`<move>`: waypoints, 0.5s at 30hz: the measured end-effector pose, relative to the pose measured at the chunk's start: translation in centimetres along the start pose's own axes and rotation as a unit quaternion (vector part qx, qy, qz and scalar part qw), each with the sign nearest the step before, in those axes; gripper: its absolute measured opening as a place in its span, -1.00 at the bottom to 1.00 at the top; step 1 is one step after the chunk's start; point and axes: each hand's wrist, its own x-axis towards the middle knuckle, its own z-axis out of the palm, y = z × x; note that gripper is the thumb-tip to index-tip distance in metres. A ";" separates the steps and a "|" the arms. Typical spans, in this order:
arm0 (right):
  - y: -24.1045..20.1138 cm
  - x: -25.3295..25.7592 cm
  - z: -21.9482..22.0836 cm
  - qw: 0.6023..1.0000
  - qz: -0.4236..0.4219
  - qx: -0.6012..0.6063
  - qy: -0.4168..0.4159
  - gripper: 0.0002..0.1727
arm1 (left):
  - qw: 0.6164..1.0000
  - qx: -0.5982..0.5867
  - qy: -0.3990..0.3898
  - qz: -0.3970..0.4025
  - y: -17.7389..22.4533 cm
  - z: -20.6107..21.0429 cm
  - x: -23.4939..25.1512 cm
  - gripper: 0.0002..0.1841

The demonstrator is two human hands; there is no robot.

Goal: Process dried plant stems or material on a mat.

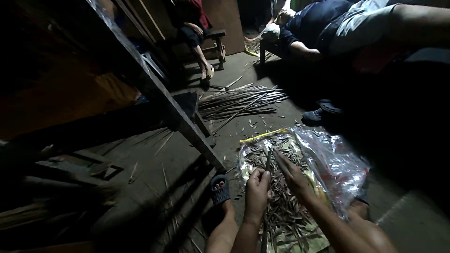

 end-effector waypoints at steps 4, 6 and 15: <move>-0.7 0.1 -0.5 0.995 0.061 0.076 -0.012 -0.46 | 0.995 0.077 0.036 0.045 -0.6 -0.9 0.7 -0.85; -1.8 -0.5 0.0 0.988 0.085 0.117 -0.049 -0.46 | 0.978 0.169 0.083 0.095 -1.0 -1.2 1.2 -0.83; -3.6 -3.2 1.6 0.985 0.064 0.122 -0.099 -0.42 | 0.801 0.444 0.208 0.345 -2.1 0.1 1.2 -0.96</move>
